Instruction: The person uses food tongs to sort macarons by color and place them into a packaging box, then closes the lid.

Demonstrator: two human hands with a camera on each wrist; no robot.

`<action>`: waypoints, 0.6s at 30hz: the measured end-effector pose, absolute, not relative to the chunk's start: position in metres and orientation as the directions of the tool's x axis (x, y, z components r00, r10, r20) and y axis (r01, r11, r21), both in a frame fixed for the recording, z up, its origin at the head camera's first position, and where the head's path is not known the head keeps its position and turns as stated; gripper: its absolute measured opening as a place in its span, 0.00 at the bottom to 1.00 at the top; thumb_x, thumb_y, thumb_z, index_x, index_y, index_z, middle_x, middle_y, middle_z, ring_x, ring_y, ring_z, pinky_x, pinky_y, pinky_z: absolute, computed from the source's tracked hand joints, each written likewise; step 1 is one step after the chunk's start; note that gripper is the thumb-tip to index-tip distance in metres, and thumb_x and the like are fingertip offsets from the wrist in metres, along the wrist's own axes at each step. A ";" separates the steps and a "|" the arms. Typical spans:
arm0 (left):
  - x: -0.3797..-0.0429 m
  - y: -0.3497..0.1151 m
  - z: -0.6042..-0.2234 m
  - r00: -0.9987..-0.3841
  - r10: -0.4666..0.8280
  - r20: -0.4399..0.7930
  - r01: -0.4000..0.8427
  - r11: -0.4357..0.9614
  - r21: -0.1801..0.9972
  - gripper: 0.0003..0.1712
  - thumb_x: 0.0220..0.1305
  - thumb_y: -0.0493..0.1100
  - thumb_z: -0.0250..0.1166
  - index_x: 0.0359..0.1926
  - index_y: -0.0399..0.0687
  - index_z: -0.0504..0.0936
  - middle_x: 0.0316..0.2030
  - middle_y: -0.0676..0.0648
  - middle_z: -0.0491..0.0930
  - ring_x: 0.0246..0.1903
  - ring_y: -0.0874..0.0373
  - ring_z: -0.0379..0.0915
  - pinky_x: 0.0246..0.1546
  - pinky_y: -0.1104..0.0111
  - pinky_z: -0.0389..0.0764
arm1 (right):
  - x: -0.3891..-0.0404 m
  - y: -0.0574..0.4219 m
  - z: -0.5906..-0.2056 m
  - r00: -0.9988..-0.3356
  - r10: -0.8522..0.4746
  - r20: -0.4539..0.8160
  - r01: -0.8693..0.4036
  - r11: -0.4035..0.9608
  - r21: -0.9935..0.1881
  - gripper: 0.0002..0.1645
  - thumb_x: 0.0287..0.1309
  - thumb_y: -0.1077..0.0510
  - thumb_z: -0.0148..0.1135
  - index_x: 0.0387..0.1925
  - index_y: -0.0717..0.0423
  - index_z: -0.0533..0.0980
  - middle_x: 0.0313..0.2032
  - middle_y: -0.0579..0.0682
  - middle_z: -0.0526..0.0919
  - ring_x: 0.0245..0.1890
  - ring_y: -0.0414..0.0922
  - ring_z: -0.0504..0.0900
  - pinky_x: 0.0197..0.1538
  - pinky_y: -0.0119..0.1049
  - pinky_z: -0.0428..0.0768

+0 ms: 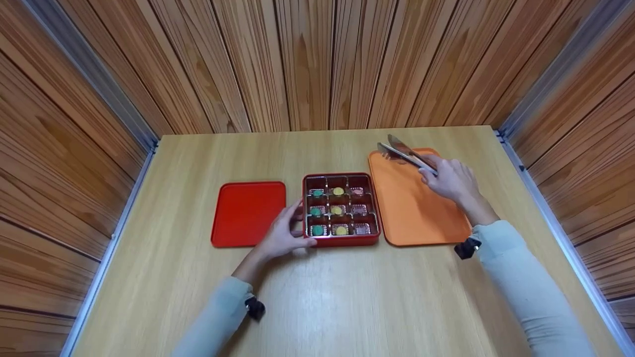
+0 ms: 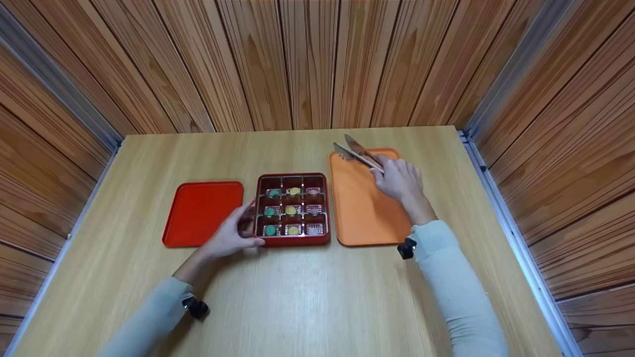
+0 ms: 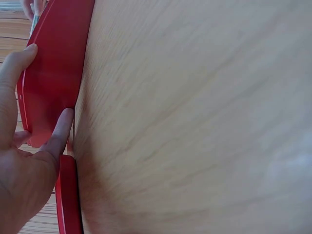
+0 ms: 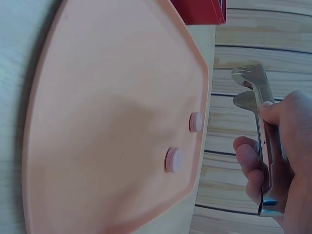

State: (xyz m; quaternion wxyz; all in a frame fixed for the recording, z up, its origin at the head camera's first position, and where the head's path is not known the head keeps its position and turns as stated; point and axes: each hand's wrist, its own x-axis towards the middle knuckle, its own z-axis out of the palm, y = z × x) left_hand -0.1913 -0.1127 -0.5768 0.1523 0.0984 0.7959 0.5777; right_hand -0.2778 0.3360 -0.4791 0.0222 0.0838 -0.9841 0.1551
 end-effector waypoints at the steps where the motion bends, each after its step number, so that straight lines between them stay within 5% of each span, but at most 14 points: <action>1: -0.191 -0.113 -0.577 -0.935 0.332 -0.128 -0.020 0.311 0.950 0.69 0.60 0.45 0.88 0.93 0.62 0.53 0.81 0.39 0.66 0.79 0.42 0.69 0.72 0.50 0.88 | -0.279 0.337 -0.479 -0.987 -0.147 0.056 -0.158 0.938 -0.310 0.32 0.83 0.44 0.61 0.79 0.52 0.75 0.23 0.50 0.68 0.20 0.48 0.66 0.23 0.39 0.60; 18: -0.192 -0.112 -0.581 -0.935 0.334 -0.116 -0.017 0.286 0.958 0.69 0.61 0.43 0.87 0.93 0.56 0.53 0.81 0.36 0.65 0.80 0.39 0.69 0.73 0.49 0.87 | -0.303 0.348 -0.482 -0.994 -0.072 -0.080 -0.046 0.956 -0.289 0.38 0.80 0.41 0.63 0.82 0.53 0.72 0.30 0.53 0.70 0.28 0.52 0.70 0.30 0.41 0.63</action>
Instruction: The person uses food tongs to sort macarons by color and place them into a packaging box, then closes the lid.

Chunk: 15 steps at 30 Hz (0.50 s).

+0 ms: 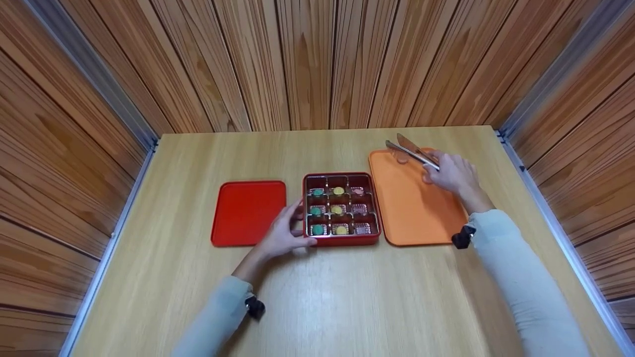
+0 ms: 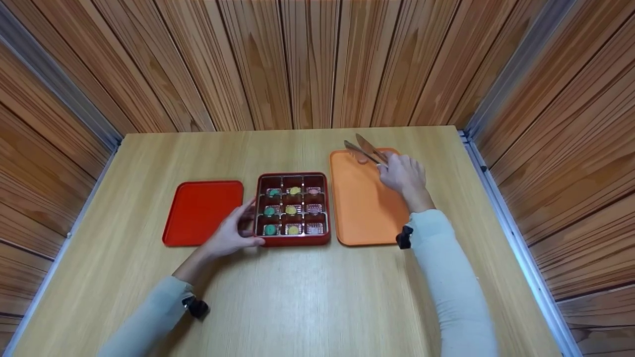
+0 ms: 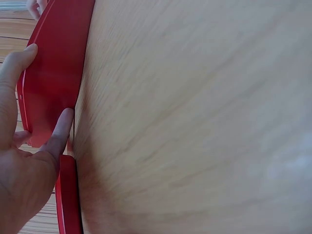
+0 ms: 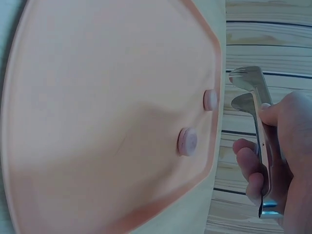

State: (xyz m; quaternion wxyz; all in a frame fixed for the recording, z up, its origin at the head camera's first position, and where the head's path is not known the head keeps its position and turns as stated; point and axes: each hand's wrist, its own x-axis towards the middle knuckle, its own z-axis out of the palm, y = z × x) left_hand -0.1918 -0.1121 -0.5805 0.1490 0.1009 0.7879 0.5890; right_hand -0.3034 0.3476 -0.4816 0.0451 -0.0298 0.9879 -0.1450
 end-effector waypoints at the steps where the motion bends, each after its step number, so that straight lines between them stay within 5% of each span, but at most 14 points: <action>1: -0.192 -0.112 -0.581 -0.936 0.334 -0.114 -0.015 0.287 0.958 0.69 0.61 0.43 0.87 0.93 0.56 0.53 0.81 0.36 0.65 0.80 0.39 0.69 0.73 0.48 0.87 | -0.304 0.349 -0.482 -0.994 -0.069 -0.089 -0.041 0.957 -0.287 0.38 0.81 0.41 0.62 0.82 0.54 0.72 0.31 0.54 0.70 0.28 0.52 0.70 0.30 0.41 0.63; 15: -0.192 -0.113 -0.581 -0.935 0.345 -0.083 0.015 0.270 0.963 0.70 0.59 0.40 0.88 0.93 0.53 0.53 0.78 0.33 0.67 0.77 0.38 0.70 0.70 0.49 0.89 | -0.311 0.354 -0.493 -0.982 -0.023 -0.190 0.032 0.957 -0.287 0.39 0.80 0.43 0.64 0.80 0.61 0.71 0.35 0.56 0.71 0.33 0.55 0.73 0.35 0.42 0.63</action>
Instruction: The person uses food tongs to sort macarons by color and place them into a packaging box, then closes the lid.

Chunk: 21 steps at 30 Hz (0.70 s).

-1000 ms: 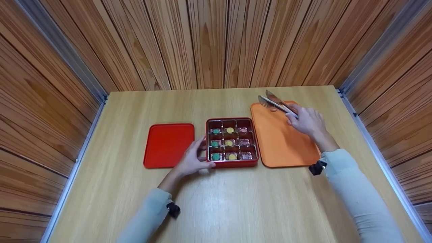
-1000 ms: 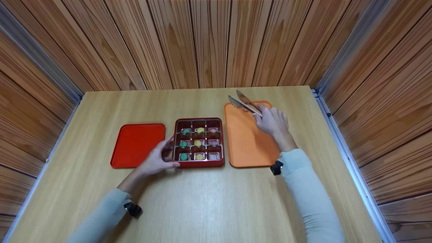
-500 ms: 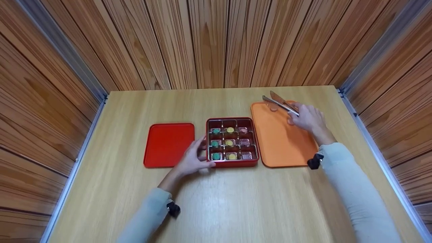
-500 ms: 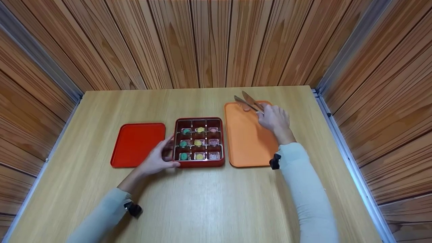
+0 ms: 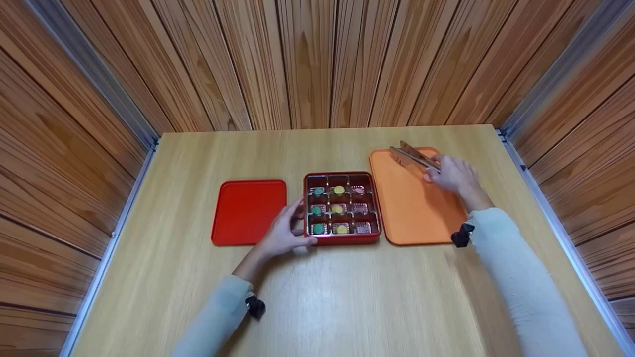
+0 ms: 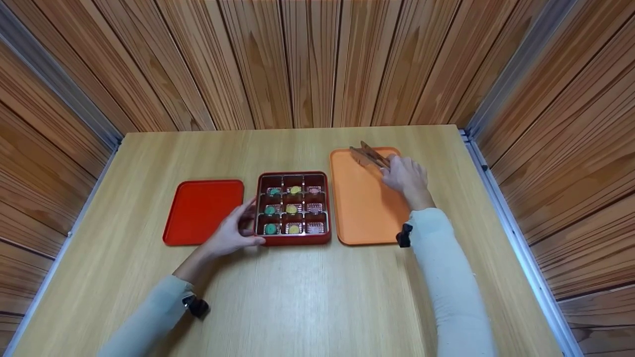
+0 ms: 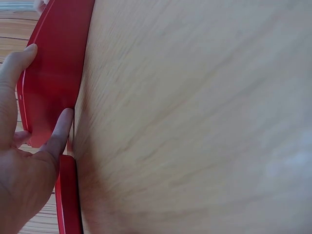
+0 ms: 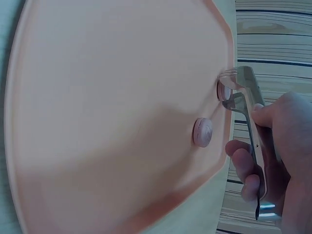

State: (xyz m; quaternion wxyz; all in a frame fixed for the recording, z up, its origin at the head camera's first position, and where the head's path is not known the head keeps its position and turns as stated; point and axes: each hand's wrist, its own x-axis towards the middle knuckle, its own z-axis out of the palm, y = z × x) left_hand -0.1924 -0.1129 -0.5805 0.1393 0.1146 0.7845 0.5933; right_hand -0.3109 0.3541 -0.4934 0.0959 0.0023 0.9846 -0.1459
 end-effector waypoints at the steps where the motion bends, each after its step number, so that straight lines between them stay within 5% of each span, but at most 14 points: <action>1: -0.192 -0.113 -0.580 -0.935 0.345 -0.084 0.014 0.271 0.963 0.70 0.59 0.40 0.88 0.93 0.53 0.53 0.78 0.33 0.67 0.78 0.38 0.70 0.70 0.49 0.89 | -0.311 0.354 -0.494 -0.980 -0.023 -0.197 0.036 0.956 -0.290 0.39 0.80 0.43 0.64 0.80 0.62 0.71 0.35 0.56 0.72 0.33 0.55 0.73 0.36 0.42 0.64; 21: -0.192 -0.113 -0.580 -0.939 0.331 -0.092 0.016 0.309 0.951 0.70 0.60 0.43 0.88 0.93 0.54 0.53 0.79 0.34 0.67 0.77 0.39 0.70 0.71 0.50 0.89 | -0.310 0.360 -0.491 -0.977 -0.058 -0.207 0.010 0.949 -0.314 0.40 0.79 0.41 0.65 0.79 0.60 0.72 0.30 0.53 0.76 0.25 0.50 0.75 0.32 0.41 0.69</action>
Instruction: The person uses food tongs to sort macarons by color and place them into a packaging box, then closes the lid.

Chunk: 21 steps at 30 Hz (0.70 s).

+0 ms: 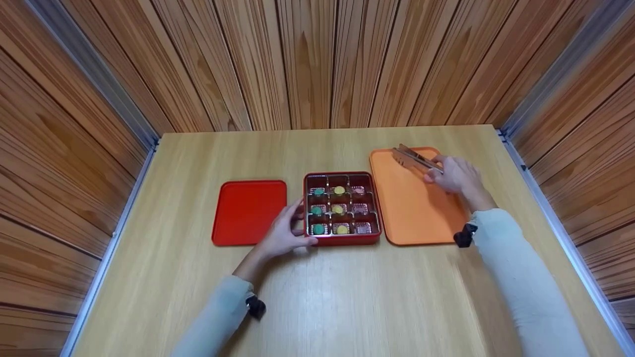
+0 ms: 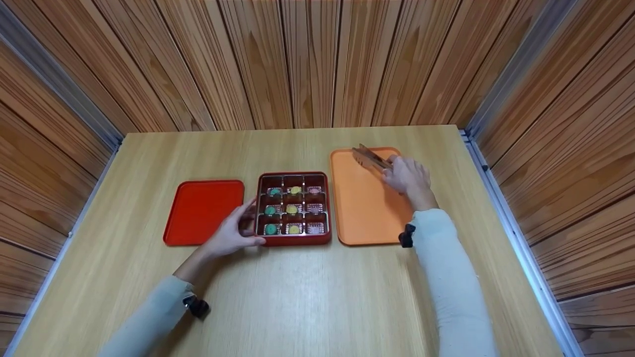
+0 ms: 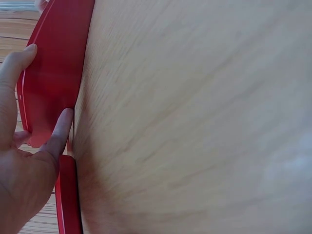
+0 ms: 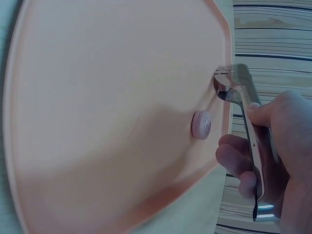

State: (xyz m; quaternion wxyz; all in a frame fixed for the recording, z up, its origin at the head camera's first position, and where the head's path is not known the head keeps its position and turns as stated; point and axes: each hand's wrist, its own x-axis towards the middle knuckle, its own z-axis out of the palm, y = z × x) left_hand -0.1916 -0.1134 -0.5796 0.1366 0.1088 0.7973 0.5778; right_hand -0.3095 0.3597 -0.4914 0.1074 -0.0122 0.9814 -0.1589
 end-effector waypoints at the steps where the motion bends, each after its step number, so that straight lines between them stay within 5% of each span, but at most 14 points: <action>1: -0.192 -0.113 -0.579 -0.938 0.333 -0.091 0.017 0.308 0.951 0.69 0.60 0.43 0.88 0.93 0.54 0.53 0.78 0.34 0.67 0.77 0.39 0.70 0.71 0.49 0.89 | -0.309 0.360 -0.491 -0.978 -0.058 -0.201 0.008 0.949 -0.314 0.40 0.79 0.41 0.66 0.79 0.60 0.72 0.30 0.53 0.76 0.25 0.51 0.75 0.31 0.41 0.69; 11: -0.190 -0.112 -0.579 -0.936 0.338 -0.097 0.005 0.288 0.957 0.69 0.61 0.43 0.87 0.93 0.55 0.53 0.79 0.35 0.66 0.79 0.39 0.70 0.71 0.48 0.89 | -0.304 0.361 -0.484 -0.980 -0.064 -0.191 0.001 0.947 -0.322 0.44 0.79 0.37 0.66 0.82 0.59 0.70 0.34 0.54 0.70 0.30 0.53 0.71 0.33 0.41 0.66; 21: -0.191 -0.113 -0.580 -0.938 0.331 -0.105 -0.003 0.295 0.955 0.70 0.60 0.42 0.88 0.93 0.57 0.52 0.81 0.35 0.65 0.79 0.38 0.70 0.72 0.50 0.88 | -0.292 0.354 -0.471 -0.988 -0.124 -0.093 -0.093 0.955 -0.283 0.35 0.82 0.42 0.62 0.77 0.59 0.75 0.27 0.52 0.69 0.24 0.51 0.69 0.27 0.40 0.64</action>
